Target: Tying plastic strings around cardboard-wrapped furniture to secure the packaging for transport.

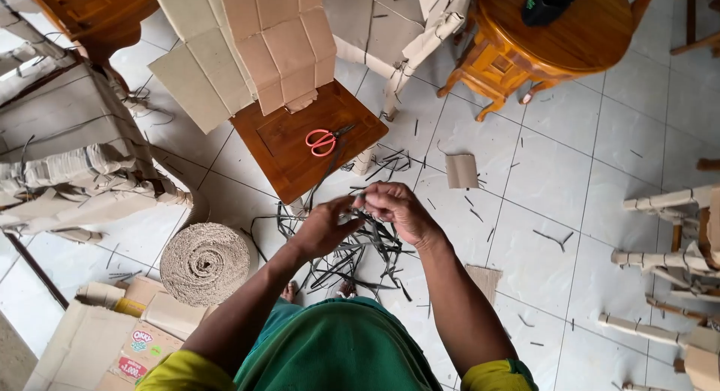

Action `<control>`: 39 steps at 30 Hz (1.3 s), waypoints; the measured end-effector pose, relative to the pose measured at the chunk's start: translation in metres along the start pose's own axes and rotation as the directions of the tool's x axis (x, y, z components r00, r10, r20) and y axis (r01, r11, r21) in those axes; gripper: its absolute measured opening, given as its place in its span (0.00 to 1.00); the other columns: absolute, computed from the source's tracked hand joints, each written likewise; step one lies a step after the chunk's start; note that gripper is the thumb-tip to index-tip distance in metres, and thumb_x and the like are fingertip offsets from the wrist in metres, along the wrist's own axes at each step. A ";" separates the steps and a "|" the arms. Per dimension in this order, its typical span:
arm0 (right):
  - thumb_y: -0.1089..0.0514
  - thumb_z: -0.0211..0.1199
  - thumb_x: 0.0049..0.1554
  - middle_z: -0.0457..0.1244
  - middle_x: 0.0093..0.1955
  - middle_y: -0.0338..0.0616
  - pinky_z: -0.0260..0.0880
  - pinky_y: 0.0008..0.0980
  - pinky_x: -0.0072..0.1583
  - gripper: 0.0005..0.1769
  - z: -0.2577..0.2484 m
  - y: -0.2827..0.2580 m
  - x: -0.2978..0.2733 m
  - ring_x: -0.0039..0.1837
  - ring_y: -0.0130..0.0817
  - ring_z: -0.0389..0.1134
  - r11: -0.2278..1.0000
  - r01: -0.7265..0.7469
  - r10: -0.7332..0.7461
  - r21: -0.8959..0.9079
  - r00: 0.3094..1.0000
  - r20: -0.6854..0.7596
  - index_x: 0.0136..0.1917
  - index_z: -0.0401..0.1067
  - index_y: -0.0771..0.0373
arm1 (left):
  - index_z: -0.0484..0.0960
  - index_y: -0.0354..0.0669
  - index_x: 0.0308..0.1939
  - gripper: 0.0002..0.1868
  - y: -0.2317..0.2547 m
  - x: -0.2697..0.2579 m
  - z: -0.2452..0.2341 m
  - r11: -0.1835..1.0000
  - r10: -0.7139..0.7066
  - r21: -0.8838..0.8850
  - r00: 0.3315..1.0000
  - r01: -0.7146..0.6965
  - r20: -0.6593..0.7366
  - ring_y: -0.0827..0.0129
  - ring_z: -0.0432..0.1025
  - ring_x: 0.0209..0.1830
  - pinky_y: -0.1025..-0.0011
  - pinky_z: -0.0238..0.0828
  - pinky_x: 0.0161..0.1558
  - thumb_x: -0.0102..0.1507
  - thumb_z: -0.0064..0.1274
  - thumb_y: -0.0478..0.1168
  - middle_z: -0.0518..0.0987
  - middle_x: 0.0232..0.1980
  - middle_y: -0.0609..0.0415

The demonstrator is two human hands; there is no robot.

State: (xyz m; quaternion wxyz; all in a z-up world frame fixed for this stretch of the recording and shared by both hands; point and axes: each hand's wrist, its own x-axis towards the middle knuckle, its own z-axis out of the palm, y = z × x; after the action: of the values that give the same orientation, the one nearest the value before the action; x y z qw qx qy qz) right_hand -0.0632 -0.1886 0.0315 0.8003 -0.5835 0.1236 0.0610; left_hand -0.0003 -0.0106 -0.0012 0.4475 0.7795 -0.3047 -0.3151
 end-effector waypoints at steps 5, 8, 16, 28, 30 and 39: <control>0.55 0.63 0.60 0.59 0.28 0.39 0.45 0.12 0.29 0.09 -0.045 0.002 0.006 0.28 0.15 0.50 0.998 0.043 -0.036 0.054 0.992 -0.120 0.46 0.76 0.64 | 0.85 0.43 0.38 0.08 0.018 0.000 0.001 0.958 0.012 -0.287 0.999 -0.022 -0.039 0.60 0.75 0.36 0.63 0.70 0.44 0.63 0.59 0.43 0.81 0.31 0.52; 0.57 0.61 0.61 0.57 0.27 0.40 0.51 0.16 0.31 0.09 -0.051 -0.006 0.000 0.29 0.20 0.54 0.998 0.053 -0.059 -0.046 0.988 -0.143 0.43 0.74 0.64 | 0.87 0.38 0.43 0.08 0.025 -0.004 -0.002 0.822 0.007 -0.569 0.999 -0.024 -0.032 0.69 0.73 0.35 0.71 0.70 0.45 0.64 0.58 0.39 0.81 0.32 0.54; 0.60 0.55 0.62 0.62 0.31 0.45 0.57 0.21 0.35 0.09 -0.045 -0.016 0.021 0.34 0.25 0.60 0.955 0.089 -0.120 -0.284 0.988 -0.093 0.45 0.74 0.66 | 0.83 0.34 0.57 0.18 0.038 0.010 -0.023 0.621 -0.088 -0.783 0.996 0.042 -0.017 0.72 0.77 0.30 0.77 0.72 0.38 0.64 0.58 0.37 0.86 0.35 0.47; 0.57 0.55 0.65 0.55 0.32 0.34 0.48 0.14 0.34 0.09 0.002 -0.030 0.099 0.34 0.15 0.50 0.971 0.084 -0.130 -0.225 0.971 -0.201 0.49 0.72 0.63 | 0.88 0.47 0.41 0.07 -0.018 0.074 -0.097 0.933 0.068 -0.328 0.969 -0.146 -0.237 0.71 0.78 0.33 0.74 0.79 0.42 0.60 0.62 0.34 0.81 0.33 0.56; 0.58 0.63 0.62 0.56 0.32 0.33 0.51 0.15 0.33 0.06 0.019 -0.042 0.105 0.31 0.14 0.52 0.961 0.072 -0.132 -0.266 0.967 -0.217 0.48 0.73 0.63 | 0.86 0.53 0.42 0.06 -0.015 0.073 -0.115 0.944 -0.005 -0.326 0.986 -0.049 -0.164 0.72 0.76 0.32 0.71 0.77 0.40 0.61 0.59 0.39 0.80 0.31 0.60; 0.60 0.58 0.63 0.63 0.35 0.42 0.51 0.15 0.35 0.04 0.062 -0.047 0.133 0.33 0.16 0.52 0.967 0.057 -0.124 -0.250 0.958 -0.258 0.47 0.70 0.63 | 0.82 0.52 0.47 0.11 -0.033 0.082 -0.139 0.958 -0.035 -0.285 0.970 -0.036 -0.241 0.54 0.82 0.47 0.58 0.75 0.47 0.61 0.61 0.40 0.88 0.41 0.54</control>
State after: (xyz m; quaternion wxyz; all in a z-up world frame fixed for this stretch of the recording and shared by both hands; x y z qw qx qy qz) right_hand 0.0839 -0.1509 0.0564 0.7013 -0.6838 0.1969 -0.0421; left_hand 0.1630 0.0110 0.0069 0.5900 0.7389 -0.1987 -0.2577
